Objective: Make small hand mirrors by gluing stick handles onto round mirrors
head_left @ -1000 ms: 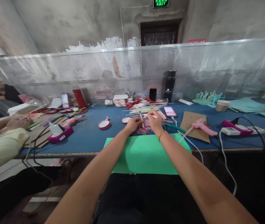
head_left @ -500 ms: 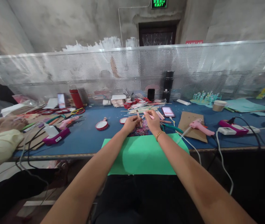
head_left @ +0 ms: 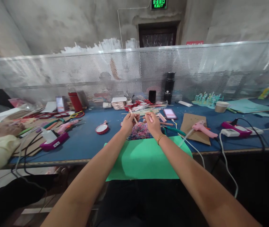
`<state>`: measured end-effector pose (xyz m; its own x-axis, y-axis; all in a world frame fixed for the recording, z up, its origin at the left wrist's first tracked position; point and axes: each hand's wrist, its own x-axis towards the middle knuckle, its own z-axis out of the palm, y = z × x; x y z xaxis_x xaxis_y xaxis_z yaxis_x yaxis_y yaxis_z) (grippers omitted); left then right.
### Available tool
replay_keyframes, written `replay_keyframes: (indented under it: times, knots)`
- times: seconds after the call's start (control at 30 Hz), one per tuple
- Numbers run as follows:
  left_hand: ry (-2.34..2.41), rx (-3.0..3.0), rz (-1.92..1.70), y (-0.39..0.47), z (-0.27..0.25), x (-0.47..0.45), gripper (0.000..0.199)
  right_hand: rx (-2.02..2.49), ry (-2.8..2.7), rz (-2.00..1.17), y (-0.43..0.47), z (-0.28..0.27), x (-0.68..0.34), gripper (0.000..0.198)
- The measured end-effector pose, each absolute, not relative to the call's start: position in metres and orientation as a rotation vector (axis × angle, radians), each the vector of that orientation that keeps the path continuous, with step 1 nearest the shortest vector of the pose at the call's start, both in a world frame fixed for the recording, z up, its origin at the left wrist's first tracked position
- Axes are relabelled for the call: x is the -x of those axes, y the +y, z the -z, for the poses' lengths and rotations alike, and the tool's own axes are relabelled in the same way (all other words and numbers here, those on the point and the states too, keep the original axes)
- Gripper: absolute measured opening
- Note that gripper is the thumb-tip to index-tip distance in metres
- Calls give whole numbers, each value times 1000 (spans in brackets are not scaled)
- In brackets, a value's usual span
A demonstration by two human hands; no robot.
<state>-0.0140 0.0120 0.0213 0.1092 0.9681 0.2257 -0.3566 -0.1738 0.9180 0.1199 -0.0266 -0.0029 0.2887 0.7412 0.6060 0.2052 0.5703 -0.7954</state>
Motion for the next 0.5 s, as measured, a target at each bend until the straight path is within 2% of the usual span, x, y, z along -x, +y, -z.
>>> replay_keyframes:
  times: [0.13, 0.3, 0.5]
  knots:
    - [719, -901, -1471, 15, -24, 3, 11, 964, -1330, -450, -31, 3, -115, 24]
    - [717, -593, -1544, 22, -28, -18, 15, 1024, -1359, -333, -31, 6, -113, 21]
    - [728, -561, -1647, 36, -32, -33, 16, 1086, -1350, -267, -30, 6, -110, 21]
